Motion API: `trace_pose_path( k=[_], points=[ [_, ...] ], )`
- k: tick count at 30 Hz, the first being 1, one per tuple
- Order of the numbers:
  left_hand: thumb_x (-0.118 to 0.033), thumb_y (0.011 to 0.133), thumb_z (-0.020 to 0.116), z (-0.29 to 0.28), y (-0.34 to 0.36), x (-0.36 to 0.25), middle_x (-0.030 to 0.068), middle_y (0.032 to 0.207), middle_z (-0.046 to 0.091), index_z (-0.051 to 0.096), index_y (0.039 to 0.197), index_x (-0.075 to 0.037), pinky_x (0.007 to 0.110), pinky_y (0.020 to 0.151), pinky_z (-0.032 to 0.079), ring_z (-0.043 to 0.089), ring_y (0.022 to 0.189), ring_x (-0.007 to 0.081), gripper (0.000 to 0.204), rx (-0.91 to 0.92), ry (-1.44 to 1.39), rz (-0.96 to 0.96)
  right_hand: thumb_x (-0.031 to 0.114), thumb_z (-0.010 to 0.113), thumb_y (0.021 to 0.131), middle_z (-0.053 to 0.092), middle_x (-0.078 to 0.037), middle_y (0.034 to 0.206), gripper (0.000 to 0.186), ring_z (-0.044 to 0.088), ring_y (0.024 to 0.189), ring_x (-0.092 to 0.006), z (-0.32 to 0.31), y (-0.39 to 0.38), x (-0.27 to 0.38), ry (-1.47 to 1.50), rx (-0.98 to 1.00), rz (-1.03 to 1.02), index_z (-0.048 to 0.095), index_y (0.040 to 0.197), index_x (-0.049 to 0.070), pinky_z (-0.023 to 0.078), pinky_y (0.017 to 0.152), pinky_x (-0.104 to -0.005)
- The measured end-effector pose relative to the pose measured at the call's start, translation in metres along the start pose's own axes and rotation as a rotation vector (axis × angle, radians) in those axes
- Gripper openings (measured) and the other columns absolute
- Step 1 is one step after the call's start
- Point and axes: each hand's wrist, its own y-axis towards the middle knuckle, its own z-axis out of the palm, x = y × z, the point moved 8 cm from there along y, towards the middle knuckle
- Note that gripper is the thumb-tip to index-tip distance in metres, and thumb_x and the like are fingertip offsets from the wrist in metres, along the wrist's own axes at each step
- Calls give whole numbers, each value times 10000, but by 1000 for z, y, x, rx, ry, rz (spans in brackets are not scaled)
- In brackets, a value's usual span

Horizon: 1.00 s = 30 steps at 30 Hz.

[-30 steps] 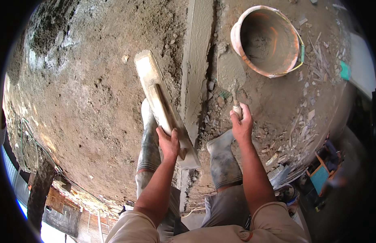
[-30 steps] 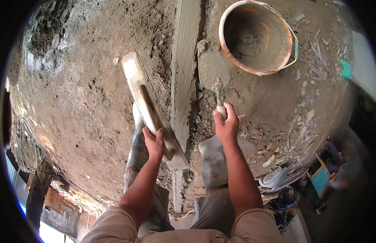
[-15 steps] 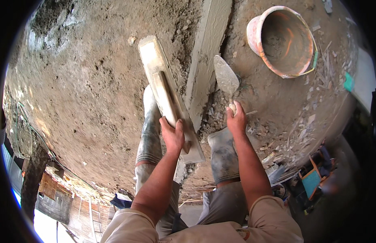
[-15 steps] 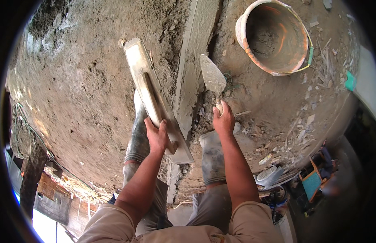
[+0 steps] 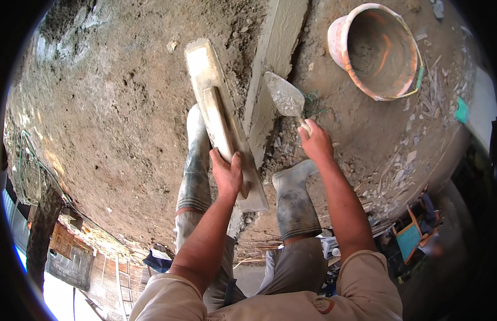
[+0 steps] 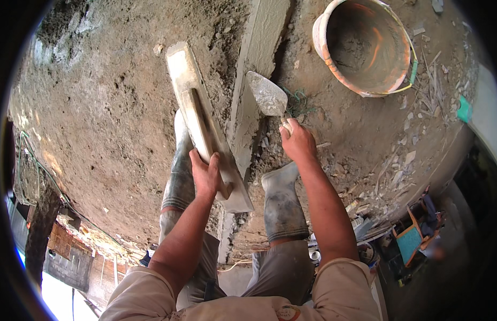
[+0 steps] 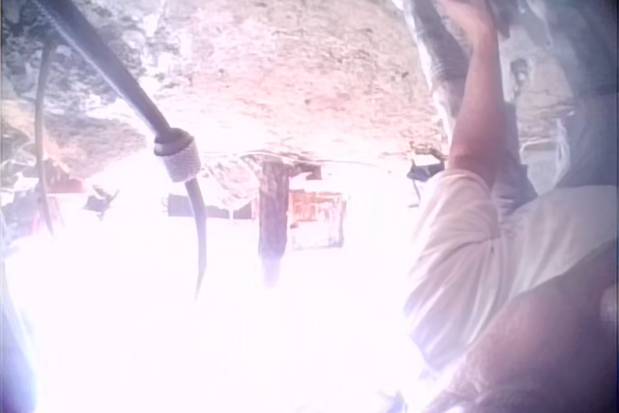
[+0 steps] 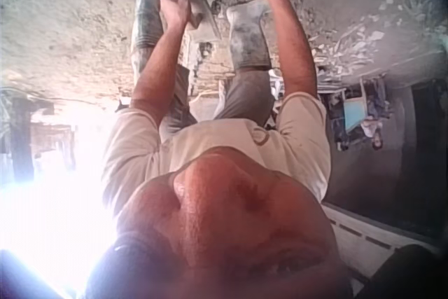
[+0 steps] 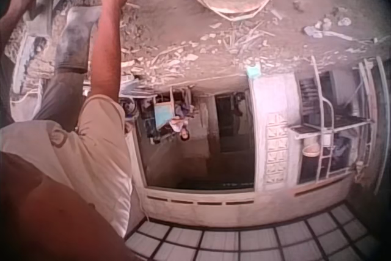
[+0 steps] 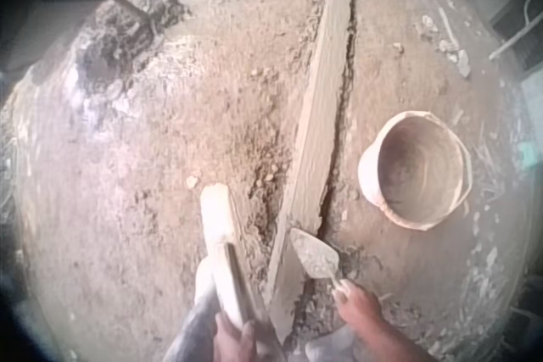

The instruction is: The person scoops wet cement from a bucket with a trowel and spreads it into a narrow trench on the ground. They repeatedly smooth and level the cement using a straightedge and trowel, working along the trench to fill and flatten the surface.

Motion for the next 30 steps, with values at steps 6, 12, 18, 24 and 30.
trace_pose_path(
  k=[6,12,18,24,30],
  points=[
    [-161,881,653,-1,2,0,274,997,604,420,1151,-12,464,860,466,615,953,422,386,-10,14,13,334,594,930,675,-227,1032,386,645,966,-423,-12,-8,22,-96,11,32,585,1208,66,514,815,-502],
    [-160,878,654,-2,3,-5,279,1000,602,419,1155,-13,468,864,463,611,956,431,391,6,-2,-34,322,588,943,671,-204,1029,346,650,958,-407,-19,-12,32,-158,-9,37,570,1183,74,514,811,-505],
    [-154,877,652,-3,6,-2,277,998,597,419,1161,-12,468,867,459,603,957,430,394,0,-11,0,317,595,940,651,-192,1076,350,647,960,-401,-22,-12,43,-190,6,-52,560,1203,89,514,821,-494],
    [-151,878,655,-4,5,-3,277,1006,598,420,1159,-12,468,873,457,602,969,433,393,-2,-19,-16,346,590,936,645,-200,1103,374,641,967,-408,-15,-25,41,-151,-2,-161,551,1212,98,512,823,-492],
    [-156,880,655,-5,5,-6,282,1013,601,418,1165,-9,467,872,459,604,972,436,399,-11,-13,-12,396,577,937,678,-229,1005,433,645,917,-442,-7,20,-13,-8,-118,-119,552,1234,82,504,779,-520]
  ],
)
